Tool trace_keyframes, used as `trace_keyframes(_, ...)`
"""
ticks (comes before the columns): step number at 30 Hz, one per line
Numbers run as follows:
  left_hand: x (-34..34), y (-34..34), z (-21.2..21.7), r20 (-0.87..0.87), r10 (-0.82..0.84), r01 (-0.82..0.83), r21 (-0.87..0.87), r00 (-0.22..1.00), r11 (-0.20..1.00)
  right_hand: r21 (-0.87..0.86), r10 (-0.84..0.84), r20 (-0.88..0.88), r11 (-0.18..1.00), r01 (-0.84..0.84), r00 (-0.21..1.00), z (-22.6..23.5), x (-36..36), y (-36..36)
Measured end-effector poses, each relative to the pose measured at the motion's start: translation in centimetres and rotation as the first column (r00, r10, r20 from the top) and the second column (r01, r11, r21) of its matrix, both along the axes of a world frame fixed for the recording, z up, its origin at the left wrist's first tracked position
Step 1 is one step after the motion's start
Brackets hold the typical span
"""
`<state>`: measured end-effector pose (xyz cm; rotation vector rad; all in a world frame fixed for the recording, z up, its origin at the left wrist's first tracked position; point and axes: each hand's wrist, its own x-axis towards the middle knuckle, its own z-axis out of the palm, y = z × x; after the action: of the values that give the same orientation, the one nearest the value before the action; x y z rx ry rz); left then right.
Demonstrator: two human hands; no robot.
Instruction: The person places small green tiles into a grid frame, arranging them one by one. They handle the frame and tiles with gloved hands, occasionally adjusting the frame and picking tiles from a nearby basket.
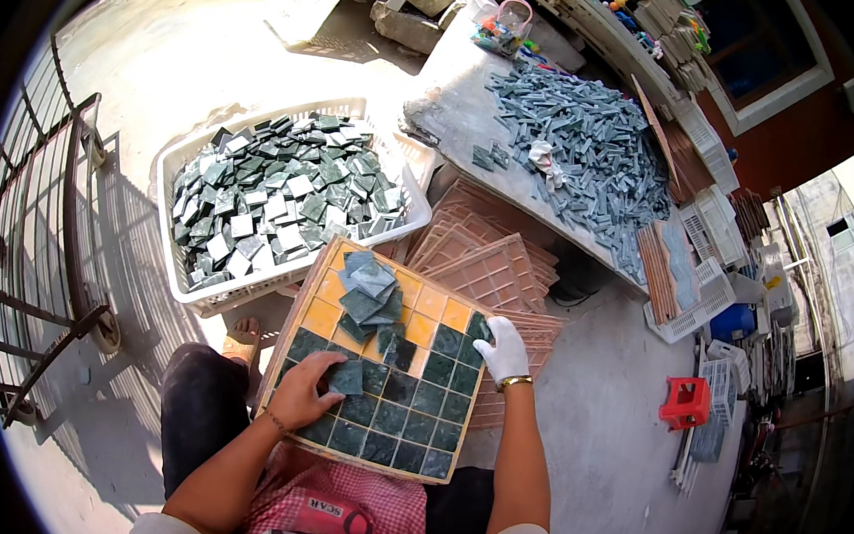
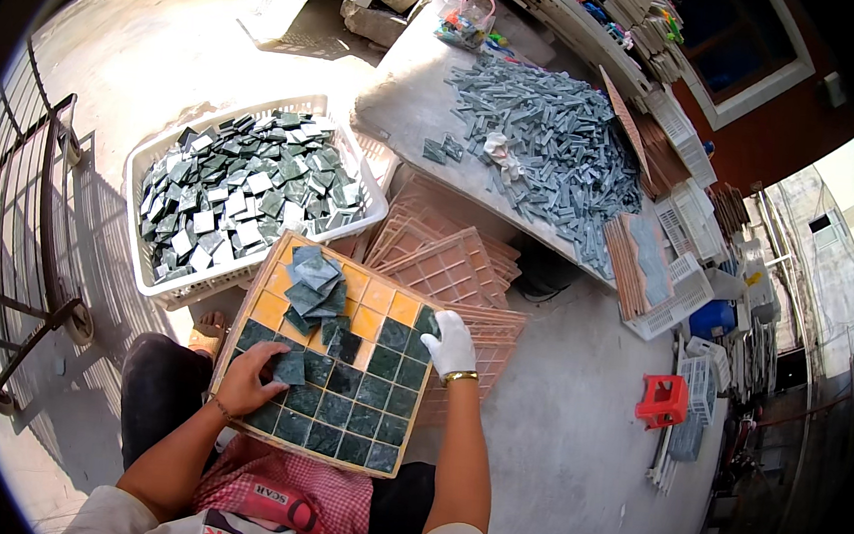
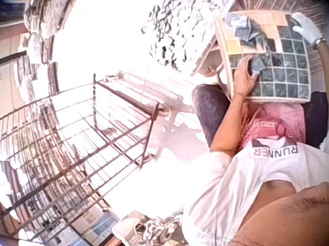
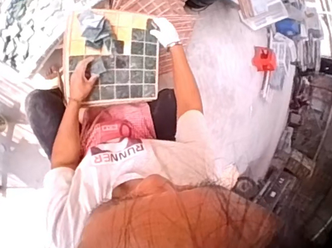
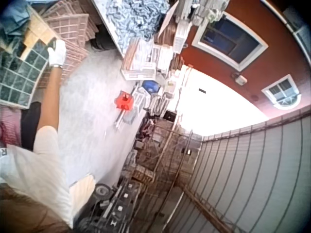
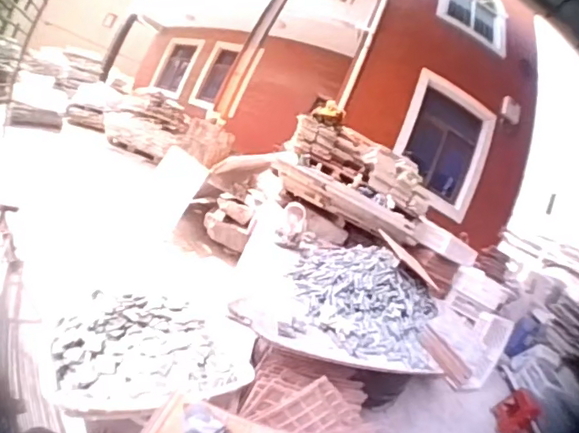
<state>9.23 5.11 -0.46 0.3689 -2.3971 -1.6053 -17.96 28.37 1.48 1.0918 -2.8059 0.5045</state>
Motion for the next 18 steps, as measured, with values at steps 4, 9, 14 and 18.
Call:
trace_keyframes(4,-0.2,0.3,0.3,0.008,0.003,-0.003,0.015,1.0,1.0,0.095,0.041,0.125,0.994,-0.053,0.991,0.7,-1.4,0.0)
trace_keyframes(9,-0.1,0.3,0.4,0.04,0.0,-0.001,0.034,0.999,0.999,0.008,0.074,0.176,0.997,-0.077,0.982,0.5,-1.1,0.0)
trace_keyframes(14,-0.5,0.4,0.1,0.01,-0.005,0.005,0.025,1.0,1.0,0.086,-0.01,0.087,0.996,0.003,0.996,-1.0,-1.8,0.2)
trace_keyframes(18,0.2,0.1,0.1,-0.002,-0.002,0.002,0.029,1.0,1.0,0.051,0.049,0.005,0.997,-0.049,0.999,1.6,2.2,-3.0)
